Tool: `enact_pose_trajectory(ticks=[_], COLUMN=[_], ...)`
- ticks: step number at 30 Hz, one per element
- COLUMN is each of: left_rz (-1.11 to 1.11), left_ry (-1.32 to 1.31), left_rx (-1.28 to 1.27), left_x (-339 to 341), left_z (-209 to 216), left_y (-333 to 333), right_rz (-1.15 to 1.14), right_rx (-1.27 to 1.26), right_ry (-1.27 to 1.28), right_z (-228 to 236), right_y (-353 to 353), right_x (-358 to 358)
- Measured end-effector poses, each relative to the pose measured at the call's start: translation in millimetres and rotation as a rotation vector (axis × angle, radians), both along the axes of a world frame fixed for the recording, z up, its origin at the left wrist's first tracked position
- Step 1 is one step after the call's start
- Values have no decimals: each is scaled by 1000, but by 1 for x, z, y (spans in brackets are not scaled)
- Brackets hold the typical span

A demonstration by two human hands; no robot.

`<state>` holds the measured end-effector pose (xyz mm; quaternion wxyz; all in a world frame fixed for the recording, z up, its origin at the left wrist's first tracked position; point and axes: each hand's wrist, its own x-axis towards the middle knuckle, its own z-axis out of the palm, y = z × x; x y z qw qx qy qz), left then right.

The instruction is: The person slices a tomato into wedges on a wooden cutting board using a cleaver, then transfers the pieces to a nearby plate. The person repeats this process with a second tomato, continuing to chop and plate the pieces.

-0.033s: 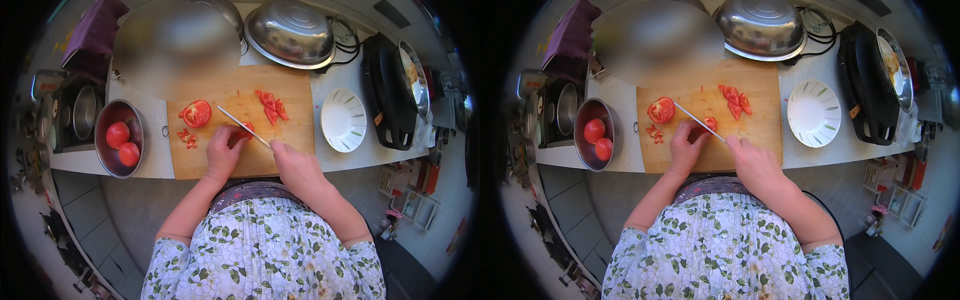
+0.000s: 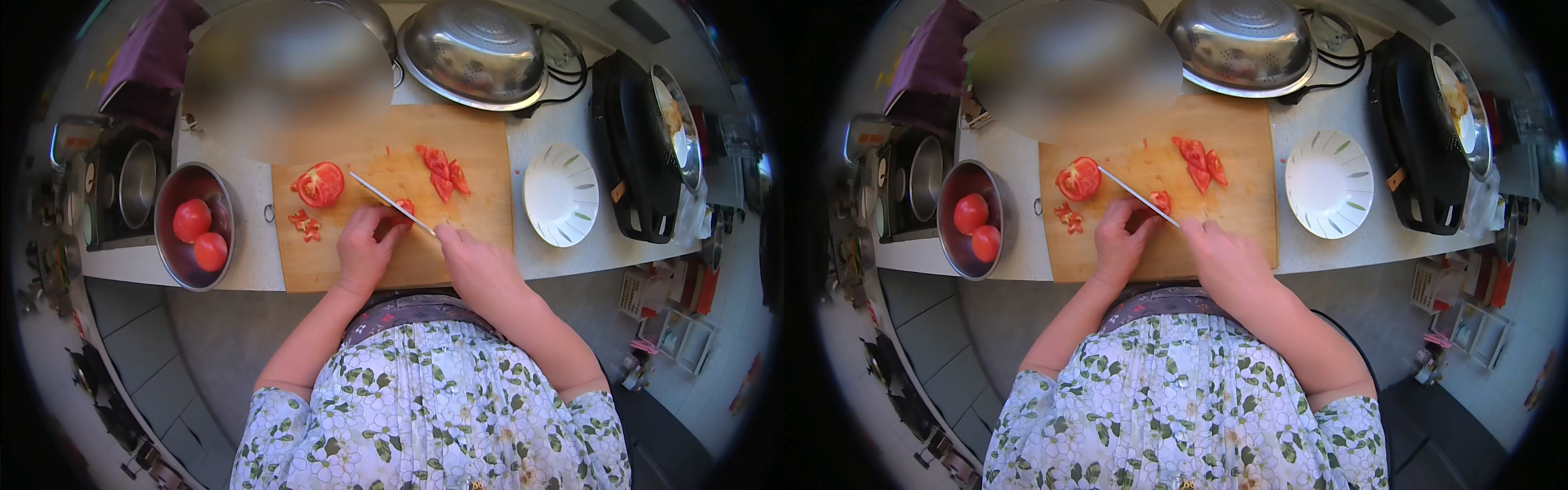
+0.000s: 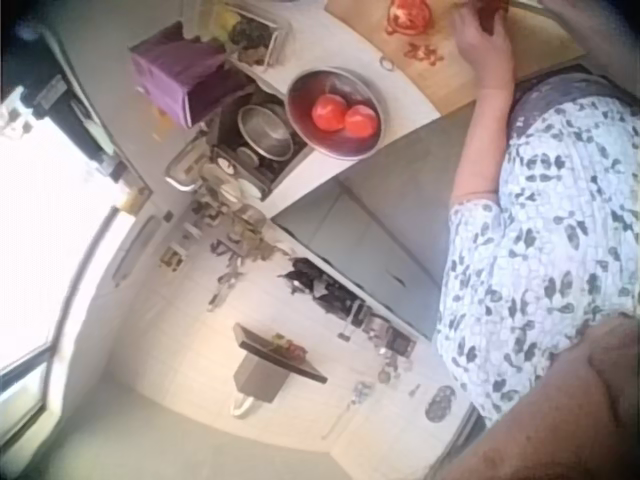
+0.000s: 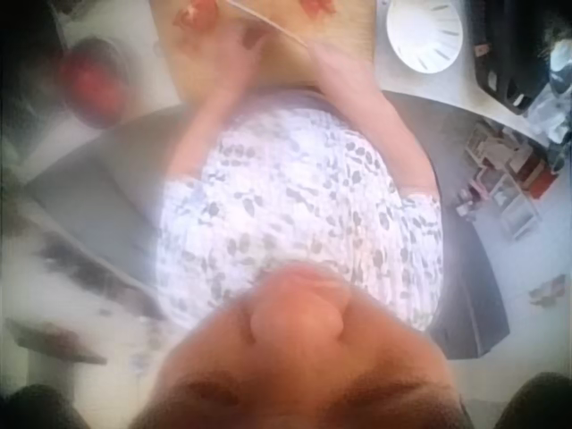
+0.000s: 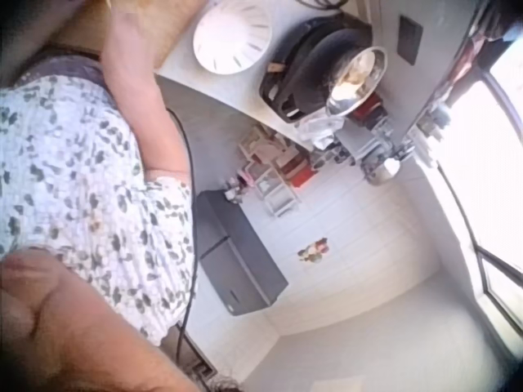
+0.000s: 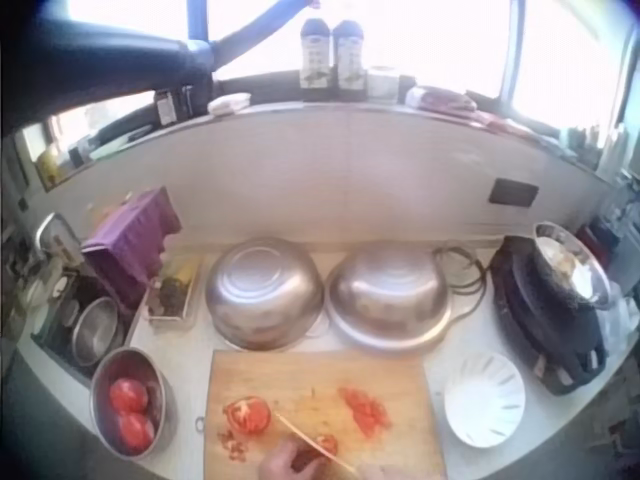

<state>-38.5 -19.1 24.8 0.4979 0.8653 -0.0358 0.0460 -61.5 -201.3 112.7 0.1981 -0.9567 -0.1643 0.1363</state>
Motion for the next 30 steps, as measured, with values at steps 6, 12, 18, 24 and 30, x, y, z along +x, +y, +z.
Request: enact_pose_trajectory(ticks=[6,12,18,24,30], left_rz=[-17,-88,-120,-91,-102], left_ry=[-14,-75,-75,-92,-85], left_rx=[59,167,139,130,205], left_x=[-3,-5,-8,-8,1], left_z=[-4,-3,-7,-9,-13], left_y=[-1,-4,-5,-5,-9], right_rz=[35,-26,-79,-190,-309], right_rx=[-39,46,62,113,162], right_ry=[38,-24,76,187,-56], right_z=[-1,-25,-24,-17,-22], right_y=[-5,6,8,-19,-26], right_x=[-6,1,6,-13,-1])
